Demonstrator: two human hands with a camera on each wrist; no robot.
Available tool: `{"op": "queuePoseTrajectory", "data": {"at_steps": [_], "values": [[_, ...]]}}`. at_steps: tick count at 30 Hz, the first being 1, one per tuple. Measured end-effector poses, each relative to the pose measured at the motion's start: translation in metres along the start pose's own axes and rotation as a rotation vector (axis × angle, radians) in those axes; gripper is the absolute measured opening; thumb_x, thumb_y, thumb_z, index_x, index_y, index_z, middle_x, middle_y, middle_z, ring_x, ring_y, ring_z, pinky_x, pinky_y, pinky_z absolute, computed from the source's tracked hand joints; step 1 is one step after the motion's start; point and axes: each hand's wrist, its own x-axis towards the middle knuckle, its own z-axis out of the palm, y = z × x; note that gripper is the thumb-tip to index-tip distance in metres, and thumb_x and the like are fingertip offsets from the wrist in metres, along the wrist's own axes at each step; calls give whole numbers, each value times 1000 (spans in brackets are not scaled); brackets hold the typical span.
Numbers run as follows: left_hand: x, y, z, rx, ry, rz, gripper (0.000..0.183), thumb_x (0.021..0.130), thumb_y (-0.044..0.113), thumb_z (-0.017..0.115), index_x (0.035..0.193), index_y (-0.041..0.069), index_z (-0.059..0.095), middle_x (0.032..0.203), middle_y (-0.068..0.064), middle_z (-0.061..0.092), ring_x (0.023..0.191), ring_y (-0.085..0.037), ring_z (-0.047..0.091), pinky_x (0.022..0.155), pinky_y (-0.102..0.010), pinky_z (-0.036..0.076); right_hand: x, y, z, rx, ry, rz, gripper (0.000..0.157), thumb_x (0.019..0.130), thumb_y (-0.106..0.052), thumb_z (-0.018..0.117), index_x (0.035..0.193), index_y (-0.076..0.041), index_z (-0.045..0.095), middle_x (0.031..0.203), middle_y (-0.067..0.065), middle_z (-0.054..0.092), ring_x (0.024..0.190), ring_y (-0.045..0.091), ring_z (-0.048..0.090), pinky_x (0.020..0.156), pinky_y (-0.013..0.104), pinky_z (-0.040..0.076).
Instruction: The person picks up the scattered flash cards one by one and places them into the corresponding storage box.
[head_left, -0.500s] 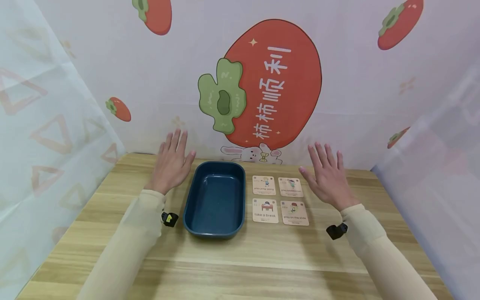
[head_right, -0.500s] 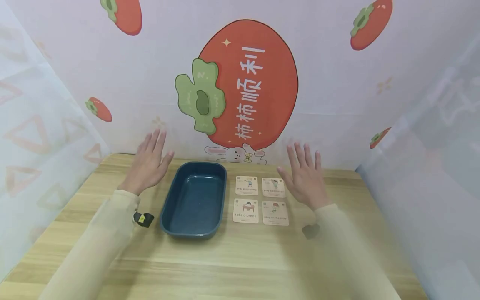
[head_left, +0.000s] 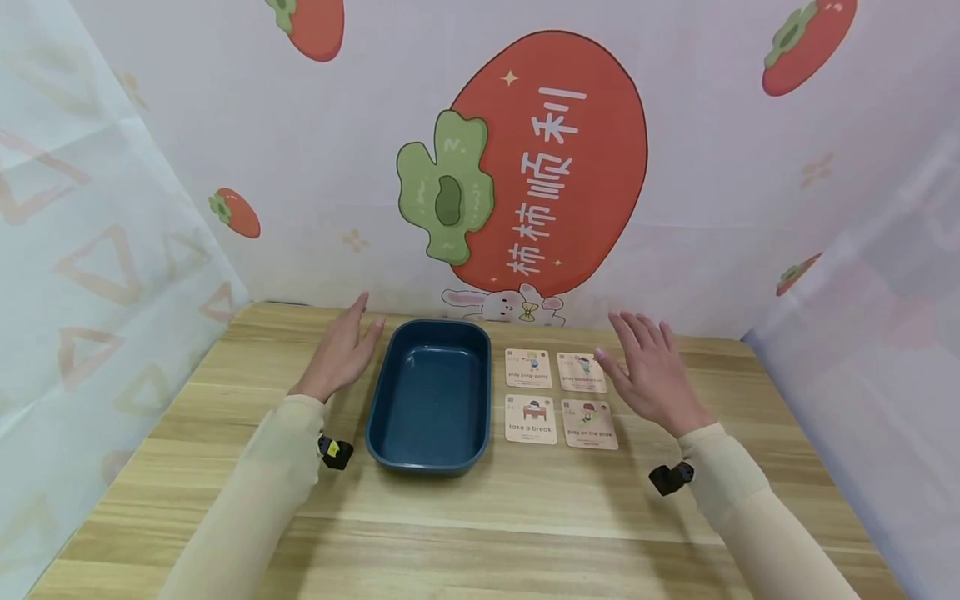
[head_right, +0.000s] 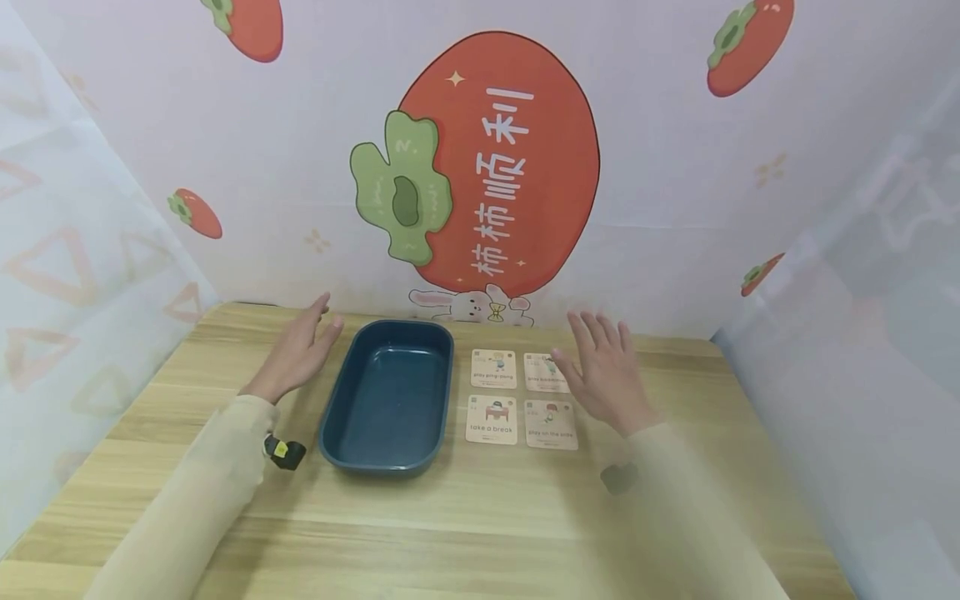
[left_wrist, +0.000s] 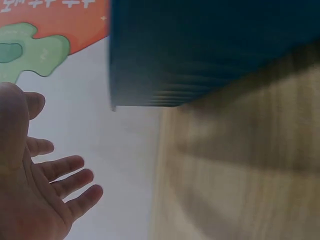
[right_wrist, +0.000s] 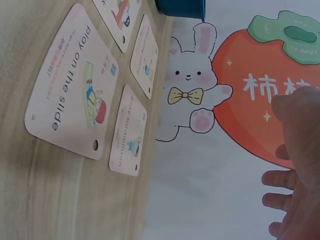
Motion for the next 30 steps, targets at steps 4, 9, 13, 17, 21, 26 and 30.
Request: {"op": "queuePoseTrajectory", "data": {"at_steps": [4,9,13,17,21,26,30], "values": [[-3,-7,6,-45,-52,-28,69,111,41,35,162,3,11,157,-31,33,142,-47,35,114,-64,29,-3,-2,3,4,-17,-1,66,105,-38,54,155,1,34,152,27,40,143,48,29,119,65,11],[-5,-12,12,-78,-115,-42,67,111,40,34,162,2,12,151,-33,39,133,-49,47,107,-64,38,-7,-4,7,23,-23,-15,66,104,-36,57,154,1,35,151,27,42,142,48,31,117,66,16],[-6,-15,18,-92,-179,-67,70,111,45,33,162,1,11,149,-34,43,131,-49,49,107,-63,40,-11,-4,10,42,-45,-9,67,104,-37,56,155,1,34,151,27,41,142,47,32,117,66,15],[-8,-17,23,-106,-224,-81,72,110,47,33,162,1,11,147,-35,45,133,-49,47,109,-63,37,-14,-5,12,51,-71,0,67,105,-37,55,156,0,32,152,27,40,142,47,32,118,65,14],[-8,-18,26,-113,-239,-67,70,111,44,34,161,0,13,144,-35,48,132,-48,49,109,-62,37,-16,-6,13,48,-99,12,68,105,-38,54,157,0,31,153,27,39,143,47,31,118,65,14],[-7,-16,27,-129,-249,-55,65,112,39,35,161,1,17,143,-33,49,128,-45,53,107,-60,40,-19,-6,15,41,-116,19,69,105,-40,54,157,-1,30,153,27,38,143,47,30,118,65,15],[-7,-17,28,-145,-262,-60,64,112,37,35,162,2,16,147,-33,46,130,-45,52,108,-60,40,-22,-5,17,44,-121,19,69,105,-41,54,158,-2,30,154,27,38,143,47,30,117,66,15]]}}
